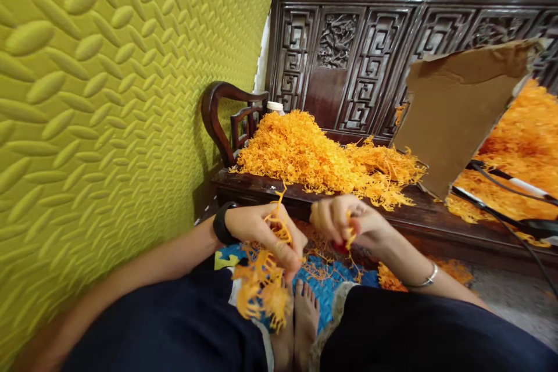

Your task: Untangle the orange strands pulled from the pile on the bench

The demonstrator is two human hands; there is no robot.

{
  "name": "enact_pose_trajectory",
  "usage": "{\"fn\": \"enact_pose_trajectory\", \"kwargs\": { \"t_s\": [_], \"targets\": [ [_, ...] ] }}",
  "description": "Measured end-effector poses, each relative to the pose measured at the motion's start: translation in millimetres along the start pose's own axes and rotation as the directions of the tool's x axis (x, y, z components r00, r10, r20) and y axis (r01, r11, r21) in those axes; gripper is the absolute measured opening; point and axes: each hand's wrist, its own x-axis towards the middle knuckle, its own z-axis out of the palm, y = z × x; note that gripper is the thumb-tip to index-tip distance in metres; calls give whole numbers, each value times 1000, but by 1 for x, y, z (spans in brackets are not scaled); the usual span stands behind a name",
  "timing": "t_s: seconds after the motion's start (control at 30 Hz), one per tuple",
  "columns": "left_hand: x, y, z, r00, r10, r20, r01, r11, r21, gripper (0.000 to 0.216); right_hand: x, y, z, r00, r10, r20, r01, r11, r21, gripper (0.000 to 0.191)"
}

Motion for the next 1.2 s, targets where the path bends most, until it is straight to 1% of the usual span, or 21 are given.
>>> {"fn": "enact_pose_trajectory", "kwargs": {
  "t_s": [0.07,0.1,0.17,0.2,0.3,0.37,0.4,0.43,0.47,0.53,0.6,0.67,0.73,0.77,0.8,0.87,0.93,1.03,1.07,1.13,1.2],
  "targets": [
    [3,0,1,985,57,-165,-64,997,-39,25,3,-19,-5,981,-82,-177,48,981,-186,23],
    [5,-1,1,964,78,-253,-98,993,-65,25,6,-29,-8,954,-135,-268,55,957,-286,19],
    [10,-5,1,914,92,-396,-146,983,-109,24,11,-47,-16,869,-276,-410,50,874,-484,11],
    [12,-7,1,889,89,-449,-159,980,-122,23,15,-54,-22,821,-366,-439,53,813,-579,13],
    [15,-12,-1,831,63,-552,-180,970,-161,19,26,-64,-47,651,-656,-383,50,540,-840,22],
    [15,-13,-1,802,50,-595,-188,967,-171,20,32,-61,-72,539,-788,-297,-61,316,-947,18],
    [15,-13,-1,791,47,-610,-186,968,-167,20,35,-56,-86,524,-806,-274,-161,223,-962,18],
    [14,-14,-2,783,50,-620,-185,970,-156,21,36,-50,-101,544,-790,-283,-276,150,-949,22],
    [14,-14,-2,777,58,-627,-188,972,-143,21,37,-43,-114,584,-740,-333,-396,98,-913,28],
    [13,-15,-2,772,72,-631,-196,972,-130,25,36,-30,-135,656,-557,-509,-598,28,-801,45],
    [14,-16,-2,767,73,-638,-200,971,-129,32,34,-20,-143,688,-355,-633,-671,23,-741,52],
    [14,-18,-3,760,65,-646,-194,972,-130,35,32,-19,-136,743,-171,-647,-631,144,-762,40],
    [15,-19,-4,751,64,-657,-188,975,-119,36,32,-25,-113,818,9,-574,-544,333,-770,32],
    [15,-20,-4,745,68,-663,-185,977,-108,37,32,-29,-98,851,96,-516,-505,413,-758,34],
    [16,-21,-5,737,73,-672,-182,979,-93,38,32,-33,-82,879,173,-444,-470,465,-750,37],
    [16,-22,-6,723,84,-686,-168,984,-57,39,32,-40,-49,909,288,-302,-410,486,-772,40],
    [16,-24,-6,725,86,-684,-143,989,-27,41,30,-43,-22,902,356,-243,-386,417,-823,35],
    [17,-24,-6,749,78,-657,-84,996,22,42,28,-41,3,888,347,-300,-388,218,-895,28],
    [17,-24,-5,748,79,-659,-60,997,52,43,27,-40,7,894,324,-310,-379,177,-908,25],
    [18,-22,-4,723,107,-683,-27,992,127,45,26,-36,13,915,273,-297,-352,184,-917,20],
    [18,-21,-3,697,156,-700,-34,982,185,45,26,-32,16,938,216,-272,-327,285,-901,14]
  ]
}}
